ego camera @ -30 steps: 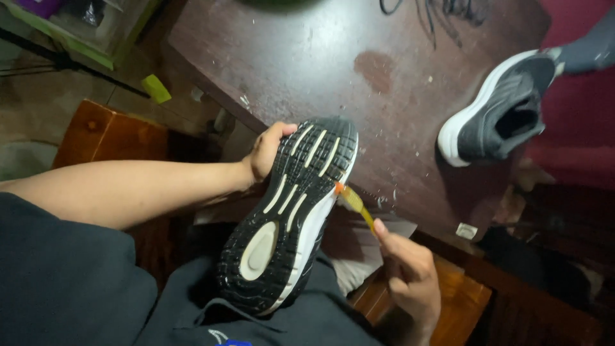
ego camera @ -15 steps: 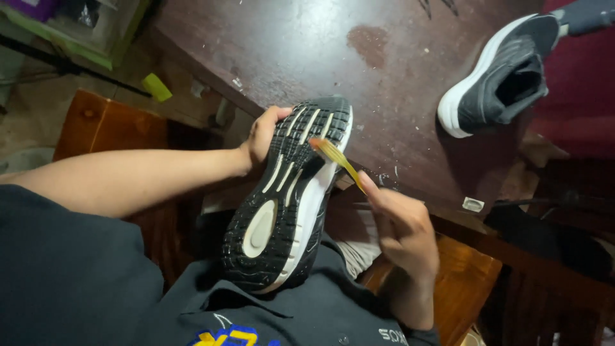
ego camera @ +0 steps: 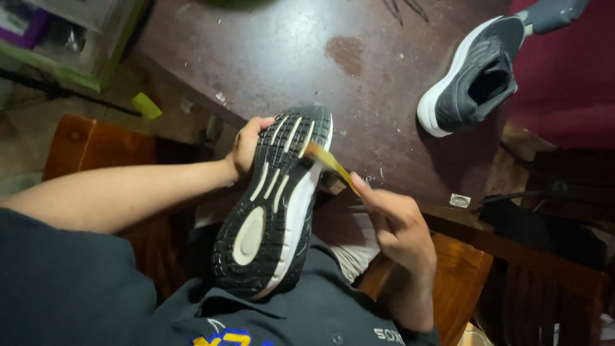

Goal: The person cleans the sole of a black and white sneaker using a yellow toothbrush. They hold the shoe on their lap and scrub the tread pattern, dipping the brush into a green bowl of water on the table to wet it before continuing to scrub the shoe's bottom.

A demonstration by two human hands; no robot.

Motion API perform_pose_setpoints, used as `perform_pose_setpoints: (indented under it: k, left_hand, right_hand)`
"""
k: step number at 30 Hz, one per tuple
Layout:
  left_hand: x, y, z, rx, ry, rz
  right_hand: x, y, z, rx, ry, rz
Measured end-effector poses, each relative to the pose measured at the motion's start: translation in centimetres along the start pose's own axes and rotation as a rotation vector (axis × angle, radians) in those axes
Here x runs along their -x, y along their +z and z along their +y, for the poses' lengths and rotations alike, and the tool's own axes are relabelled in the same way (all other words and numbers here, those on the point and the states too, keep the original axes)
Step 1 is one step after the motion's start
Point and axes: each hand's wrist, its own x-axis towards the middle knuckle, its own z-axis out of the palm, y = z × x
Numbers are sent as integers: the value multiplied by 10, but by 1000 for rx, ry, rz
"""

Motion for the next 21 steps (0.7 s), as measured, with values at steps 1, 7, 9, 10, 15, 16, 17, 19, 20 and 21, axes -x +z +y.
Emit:
perform_pose_setpoints:
  k: [1,7,9,10,15,16,17,19,20,21]
  left_hand:
    - [-6,-3,-5,-5,-1,6]
    - [-31,-11,-21,13,22,27]
    - [-17,0,-13,36,32,38]
    - [-11,2,-11,21,4,2]
    - [20,16,6,29,-63,-24]
    - [22,15,12,15,-50,-32]
    - [24,14,18,0,-39,-41]
    - [29,15,12,4,-44,-47]
    - [30,16,11,8,-48,-54]
    - [24,13,8,11,-51,-50]
  right_hand:
    - [11,-3,3,-1,36,4]
    - [-9,4,-2,28,25,-23]
    - [-17,2,-8,42,-13,-48]
    - [-15,-1,-12,20,16,-46]
    - [25,-7,14,-47,111,-21]
    - [24,-7,15,-59,116,-26]
    - [24,-8,16,-70,122,-30]
    - [16,-3,11,-56,97,-25]
    - [10,-1,10,-40,70,-19]
    - [2,2,9,-43,72,-24]
